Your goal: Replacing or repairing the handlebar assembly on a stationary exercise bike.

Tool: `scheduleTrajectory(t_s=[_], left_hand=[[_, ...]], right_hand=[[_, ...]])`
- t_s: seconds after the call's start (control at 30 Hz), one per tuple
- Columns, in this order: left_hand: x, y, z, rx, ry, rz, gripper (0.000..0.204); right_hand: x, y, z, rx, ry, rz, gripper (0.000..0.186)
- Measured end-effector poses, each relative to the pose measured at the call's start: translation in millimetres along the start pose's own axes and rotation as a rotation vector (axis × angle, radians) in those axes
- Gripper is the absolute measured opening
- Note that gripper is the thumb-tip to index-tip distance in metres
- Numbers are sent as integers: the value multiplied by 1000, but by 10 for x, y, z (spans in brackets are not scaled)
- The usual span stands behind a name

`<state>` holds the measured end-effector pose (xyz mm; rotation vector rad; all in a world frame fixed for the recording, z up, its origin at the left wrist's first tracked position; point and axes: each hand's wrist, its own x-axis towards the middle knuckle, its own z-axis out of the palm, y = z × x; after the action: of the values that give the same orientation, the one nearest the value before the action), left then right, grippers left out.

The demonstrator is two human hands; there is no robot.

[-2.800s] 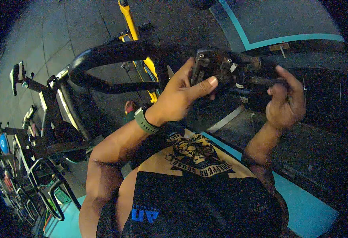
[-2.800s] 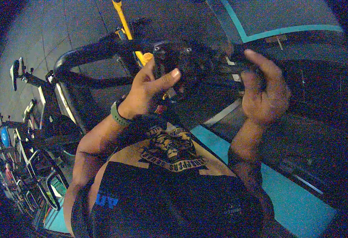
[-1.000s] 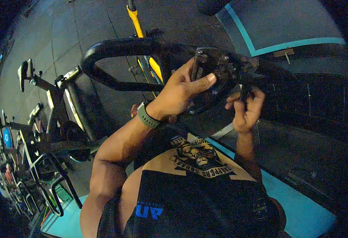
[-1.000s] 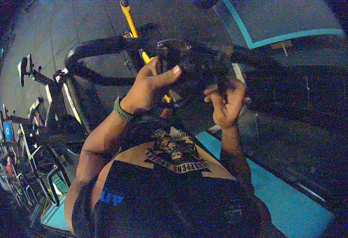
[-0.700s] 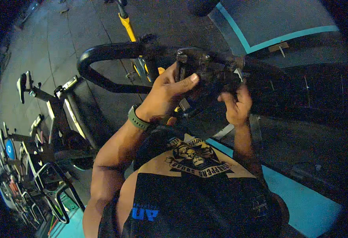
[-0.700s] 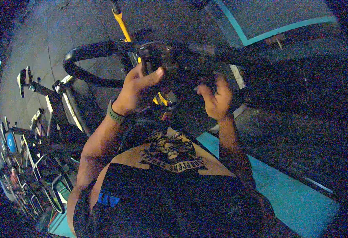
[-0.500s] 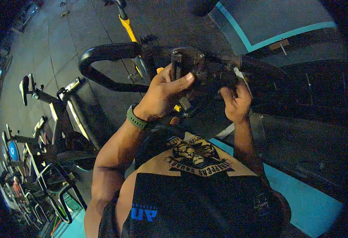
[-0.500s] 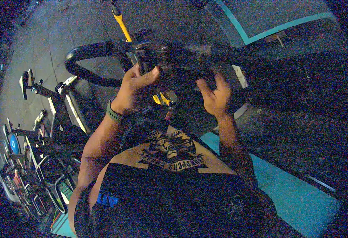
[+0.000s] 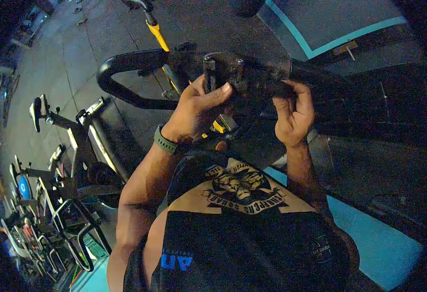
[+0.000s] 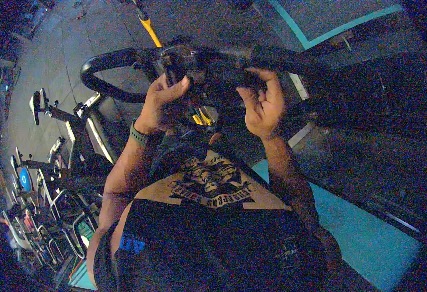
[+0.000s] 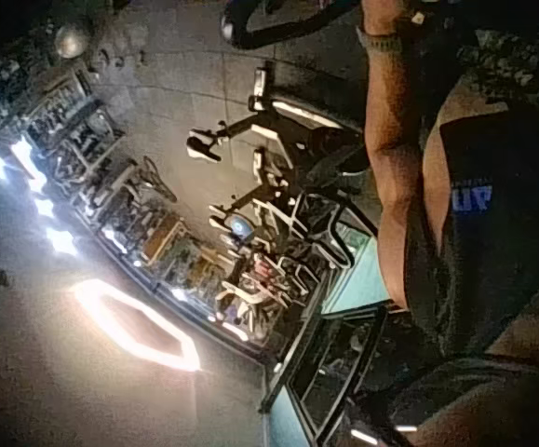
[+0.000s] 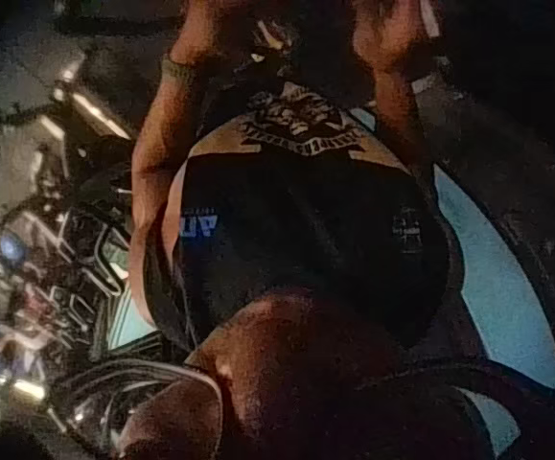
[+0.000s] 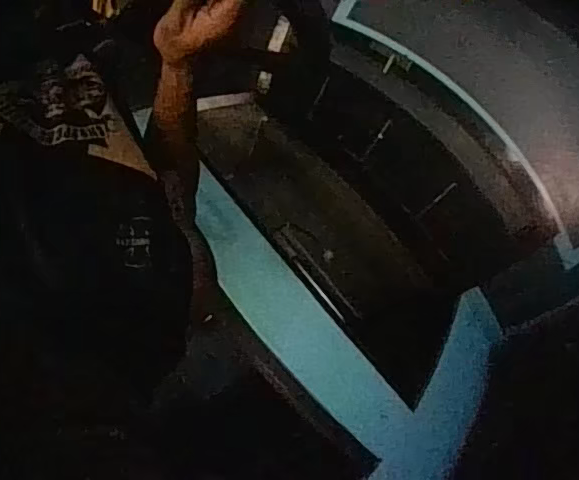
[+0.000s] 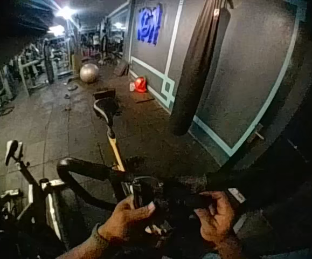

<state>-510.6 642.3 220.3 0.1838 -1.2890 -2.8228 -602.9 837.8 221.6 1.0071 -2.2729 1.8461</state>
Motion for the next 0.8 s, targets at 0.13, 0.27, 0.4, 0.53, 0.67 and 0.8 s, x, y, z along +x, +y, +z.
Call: scheduleTrajectory(t_s=[0.13, 0.27, 0.4, 0.53, 0.67, 0.8], left_hand=[[-25, 46, 129, 38, 81, 17, 34], [-11, -35, 91, 41, 59, 21, 33], [-58, 3, 21, 47, 34, -20, 29], [-66, 19, 17, -7, -7, -49, 26], [-97, 7, 23, 6, 56, -61, 25], [-108, -16, 46, -19, 18, 24, 29]], right_hand=[[-51, 15, 65, 93, 51, 9, 30], [-100, 53, -6, 213, 57, 65, 33], [-87, 22, -112, 51, 2, 73, 34], [-90, -7, -132, 43, -50, 131, 34], [-95, -9, -126, 369, -122, 287, 34], [-128, -12, -154, 451, -161, 359, 36]])
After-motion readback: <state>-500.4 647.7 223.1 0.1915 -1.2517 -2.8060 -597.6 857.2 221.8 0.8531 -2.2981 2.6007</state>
